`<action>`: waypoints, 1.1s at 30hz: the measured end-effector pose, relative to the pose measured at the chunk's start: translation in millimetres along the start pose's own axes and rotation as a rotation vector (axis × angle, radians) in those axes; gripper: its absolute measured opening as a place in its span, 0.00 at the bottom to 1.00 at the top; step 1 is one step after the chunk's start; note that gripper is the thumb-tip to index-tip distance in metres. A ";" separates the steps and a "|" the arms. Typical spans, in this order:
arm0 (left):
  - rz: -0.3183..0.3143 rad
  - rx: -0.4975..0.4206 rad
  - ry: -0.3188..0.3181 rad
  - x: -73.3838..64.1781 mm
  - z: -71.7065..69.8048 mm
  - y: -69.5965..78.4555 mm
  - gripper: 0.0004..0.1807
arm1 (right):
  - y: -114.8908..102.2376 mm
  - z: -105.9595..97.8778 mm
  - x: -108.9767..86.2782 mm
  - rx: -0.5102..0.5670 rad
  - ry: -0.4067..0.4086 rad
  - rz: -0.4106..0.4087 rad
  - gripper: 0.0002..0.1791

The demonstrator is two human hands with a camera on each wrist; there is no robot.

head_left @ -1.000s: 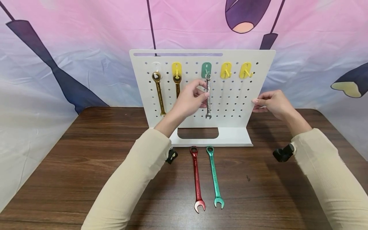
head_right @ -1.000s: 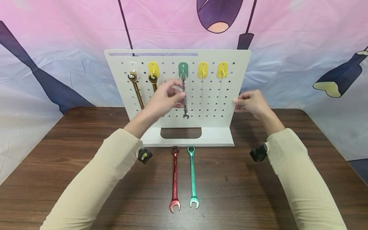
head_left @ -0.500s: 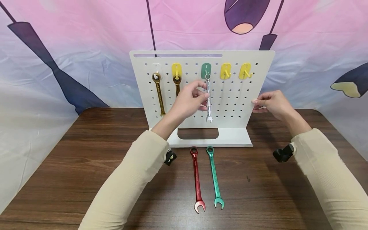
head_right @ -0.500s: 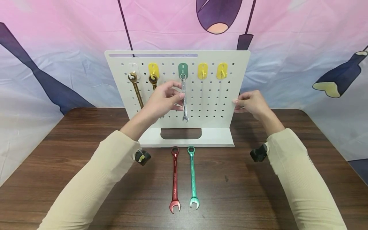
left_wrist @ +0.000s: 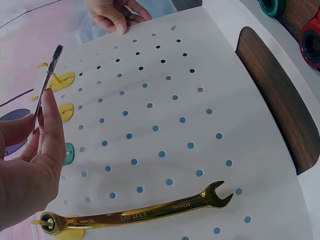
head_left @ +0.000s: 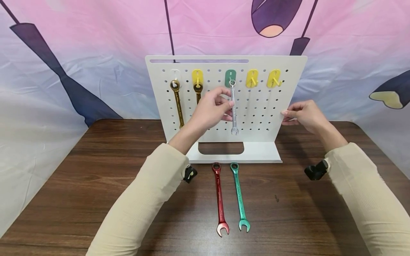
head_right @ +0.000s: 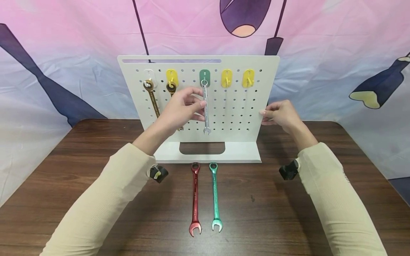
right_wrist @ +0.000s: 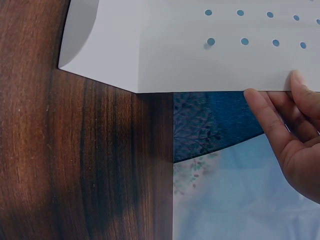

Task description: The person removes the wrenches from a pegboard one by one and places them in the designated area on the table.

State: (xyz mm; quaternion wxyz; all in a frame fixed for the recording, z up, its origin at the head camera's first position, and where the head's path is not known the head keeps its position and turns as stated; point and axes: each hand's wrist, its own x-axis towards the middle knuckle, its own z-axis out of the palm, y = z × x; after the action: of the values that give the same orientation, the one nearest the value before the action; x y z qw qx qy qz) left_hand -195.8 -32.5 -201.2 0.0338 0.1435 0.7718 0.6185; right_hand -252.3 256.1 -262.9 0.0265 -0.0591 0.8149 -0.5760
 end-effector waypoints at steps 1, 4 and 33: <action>0.003 -0.002 -0.001 0.2 0.1 0.7 0.12 | 0.0 0.0 -0.1 -0.002 0.001 -0.001 0.07; 0.005 -0.007 -0.003 0.8 0.5 2.5 0.11 | 0.3 -0.1 0.2 -0.008 0.005 -0.005 0.07; -0.005 -0.016 -0.027 -12.0 -3.5 1.5 0.12 | 2.5 -1.6 0.7 0.007 -0.011 -0.008 0.08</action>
State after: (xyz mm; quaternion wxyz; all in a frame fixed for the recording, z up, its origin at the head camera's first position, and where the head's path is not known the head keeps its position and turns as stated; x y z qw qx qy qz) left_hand -184.9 -38.7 -200.4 0.0468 0.1496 0.7667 0.6225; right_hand -253.4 258.3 -264.7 0.0289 -0.0653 0.8124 -0.5787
